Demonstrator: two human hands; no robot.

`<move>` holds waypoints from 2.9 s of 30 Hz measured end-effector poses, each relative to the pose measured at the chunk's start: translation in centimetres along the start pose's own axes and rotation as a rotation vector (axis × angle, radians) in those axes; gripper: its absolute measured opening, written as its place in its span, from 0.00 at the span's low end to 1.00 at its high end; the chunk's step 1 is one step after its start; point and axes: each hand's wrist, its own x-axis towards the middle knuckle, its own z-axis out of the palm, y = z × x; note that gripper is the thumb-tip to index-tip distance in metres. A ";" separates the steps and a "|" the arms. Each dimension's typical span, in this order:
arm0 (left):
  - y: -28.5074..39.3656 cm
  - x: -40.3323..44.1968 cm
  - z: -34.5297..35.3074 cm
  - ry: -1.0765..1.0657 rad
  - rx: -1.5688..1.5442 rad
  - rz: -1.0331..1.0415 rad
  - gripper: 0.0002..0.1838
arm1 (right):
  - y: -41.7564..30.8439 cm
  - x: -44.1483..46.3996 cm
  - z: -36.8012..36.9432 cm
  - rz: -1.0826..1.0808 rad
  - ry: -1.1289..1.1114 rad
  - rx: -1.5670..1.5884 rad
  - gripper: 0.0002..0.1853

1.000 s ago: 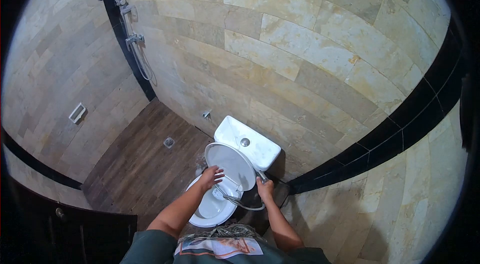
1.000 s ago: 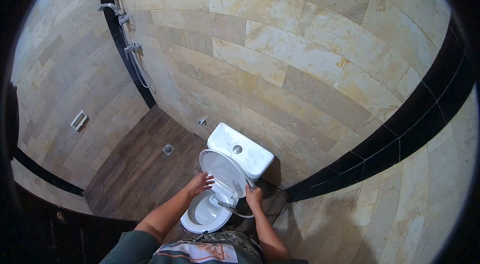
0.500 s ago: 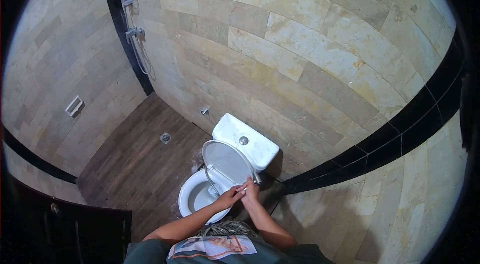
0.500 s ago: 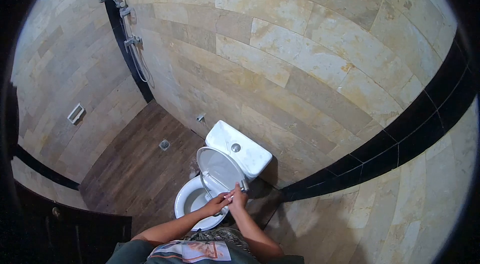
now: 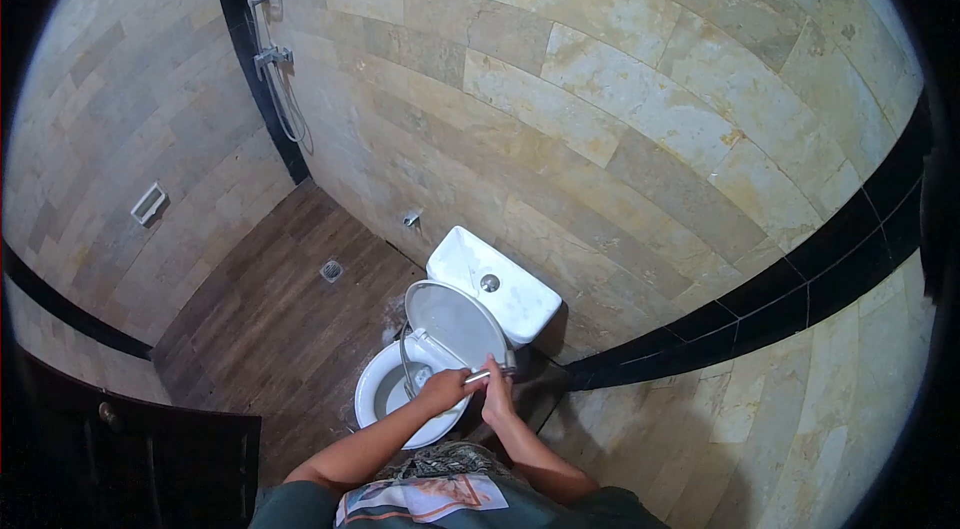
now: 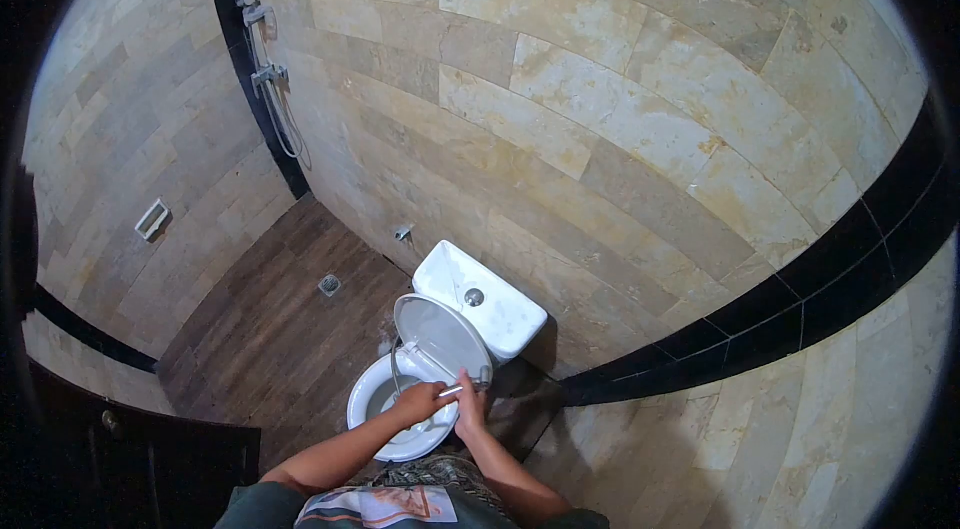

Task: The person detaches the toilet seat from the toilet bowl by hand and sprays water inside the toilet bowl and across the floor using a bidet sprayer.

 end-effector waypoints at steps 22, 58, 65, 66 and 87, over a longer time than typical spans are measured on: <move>-13.7 -22.0 -5.7 0.806 -0.854 -0.457 0.12 | -4.1 22.7 3.4 -0.833 -0.339 -1.955 0.14; -24.7 -29.0 -4.3 0.375 -0.899 -0.035 0.13 | 28.4 -9.6 -23.6 -0.304 -0.012 -1.255 0.14; -25.0 -30.5 -1.1 0.196 -0.622 -0.052 0.16 | 22.5 -21.1 -0.7 -0.271 -0.667 -0.666 0.25; -24.6 -30.4 -0.5 0.168 -0.587 -0.006 0.17 | 22.3 -22.7 1.7 -0.426 -0.728 -0.772 0.26; -24.2 -29.7 3.6 0.111 -0.277 0.207 0.21 | 24.8 -22.0 7.2 -0.226 -0.364 -0.324 0.08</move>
